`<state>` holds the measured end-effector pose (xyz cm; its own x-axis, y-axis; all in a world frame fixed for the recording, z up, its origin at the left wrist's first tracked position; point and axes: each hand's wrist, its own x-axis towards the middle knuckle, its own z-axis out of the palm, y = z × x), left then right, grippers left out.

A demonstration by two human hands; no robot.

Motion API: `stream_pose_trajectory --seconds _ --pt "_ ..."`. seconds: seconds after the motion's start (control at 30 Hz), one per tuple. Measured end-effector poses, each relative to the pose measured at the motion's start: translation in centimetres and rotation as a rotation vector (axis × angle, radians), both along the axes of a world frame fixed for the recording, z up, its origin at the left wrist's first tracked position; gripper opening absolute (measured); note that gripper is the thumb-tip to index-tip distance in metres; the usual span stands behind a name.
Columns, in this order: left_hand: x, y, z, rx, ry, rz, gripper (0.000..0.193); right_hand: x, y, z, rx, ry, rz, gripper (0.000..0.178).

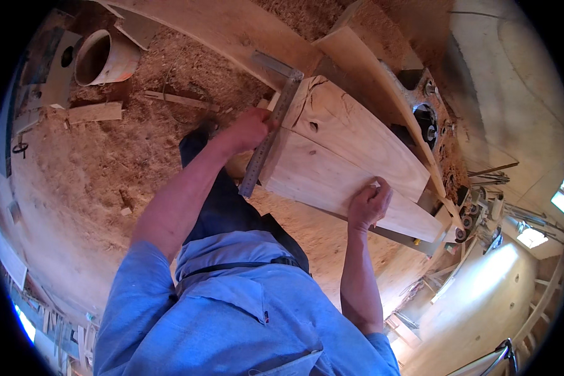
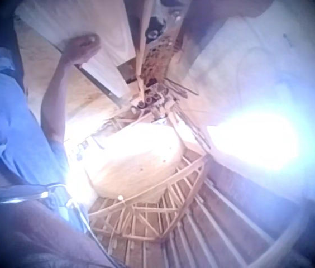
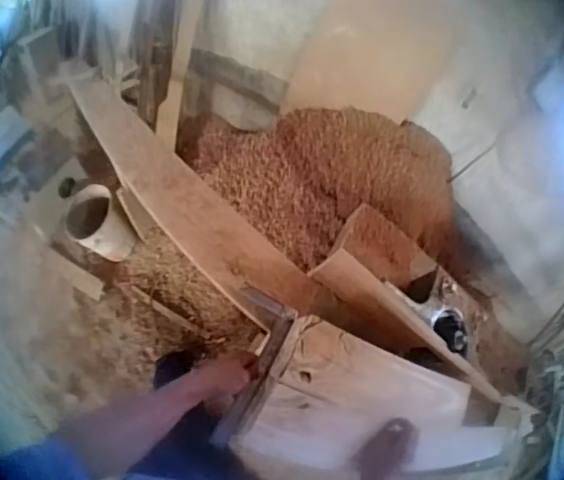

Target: The person measures and marks a wooden plank using a try square and a pencil. They then use a tape measure to verify dimensions and mark additional points on the wood. Finally, the person picks up a different piece of wood and places it on a workbench.

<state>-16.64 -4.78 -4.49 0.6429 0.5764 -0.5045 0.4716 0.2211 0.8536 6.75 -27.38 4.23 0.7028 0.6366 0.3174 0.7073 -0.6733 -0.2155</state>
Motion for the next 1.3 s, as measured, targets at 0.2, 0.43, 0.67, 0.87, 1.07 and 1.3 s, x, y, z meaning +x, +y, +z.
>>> stream_pose_trajectory --seconds 0.2,0.43,0.67,0.87,1.07,1.3 --pt "-3.9 -1.6 2.0 -0.317 -0.207 0.232 0.027 0.3 -0.3 -0.2 -0.014 -0.021 0.012 0.023" --pt "-5.8 -5.3 10.8 -0.356 -0.332 0.093 0.024 -4.8 0.1 3.5 0.255 0.533 0.003 0.017" --pt "-0.2 -11.4 14.7 -0.107 -0.529 0.077 0.022 -13.4 -3.9 8.7 0.329 1.562 0.071 0.029" --pt "1.2 -14.0 15.9 0.016 -0.511 -0.026 0.021 -14.3 -7.7 7.7 0.468 1.521 -0.023 0.025" --pt "-0.5 -11.6 13.4 -0.052 -0.623 0.411 0.024 -16.2 -7.9 6.9 0.538 1.405 -0.037 0.017" --pt "2.1 -6.5 4.3 -0.405 -0.64 0.508 0.058 -14.7 -9.1 7.4 0.696 1.262 -0.322 0.014"
